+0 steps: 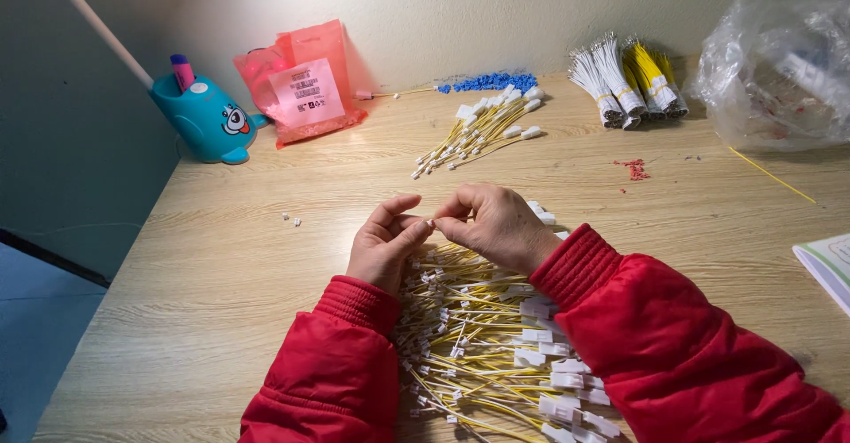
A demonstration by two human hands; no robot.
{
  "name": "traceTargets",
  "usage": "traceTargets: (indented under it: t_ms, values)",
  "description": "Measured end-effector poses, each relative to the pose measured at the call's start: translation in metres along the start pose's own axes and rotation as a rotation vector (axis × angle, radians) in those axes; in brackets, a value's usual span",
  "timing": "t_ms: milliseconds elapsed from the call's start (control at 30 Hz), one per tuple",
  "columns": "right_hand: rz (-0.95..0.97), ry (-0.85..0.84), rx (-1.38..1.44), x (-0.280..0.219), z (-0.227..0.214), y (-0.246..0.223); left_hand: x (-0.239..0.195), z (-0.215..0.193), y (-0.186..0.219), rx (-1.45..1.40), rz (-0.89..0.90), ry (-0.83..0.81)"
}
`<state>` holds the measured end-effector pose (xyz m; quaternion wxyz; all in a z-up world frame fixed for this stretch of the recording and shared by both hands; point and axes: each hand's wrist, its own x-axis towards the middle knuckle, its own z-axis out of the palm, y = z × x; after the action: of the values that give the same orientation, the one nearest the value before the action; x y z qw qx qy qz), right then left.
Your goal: The person assembles wire harnesses by inserting small red plastic connectors onto yellow wires with white ends. They repeatedly pick up a wire, slide a connector onto it, and place the finished piece on the table. The workspace includes bundles of wires, loose connectors, and packaging materials.
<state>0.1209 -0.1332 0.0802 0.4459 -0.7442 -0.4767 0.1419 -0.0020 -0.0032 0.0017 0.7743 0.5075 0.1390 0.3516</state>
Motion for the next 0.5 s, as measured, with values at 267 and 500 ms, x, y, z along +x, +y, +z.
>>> traceTargets:
  t_ms: [267, 500]
  values:
    - [0.032, -0.064, -0.047, -0.001, -0.008, -0.006, -0.002, 0.005, 0.0, 0.058, 0.044, -0.089]
    - [0.036, -0.163, -0.056, 0.002, -0.018, -0.012, -0.002, 0.008, 0.008, 0.129, 0.037, -0.068]
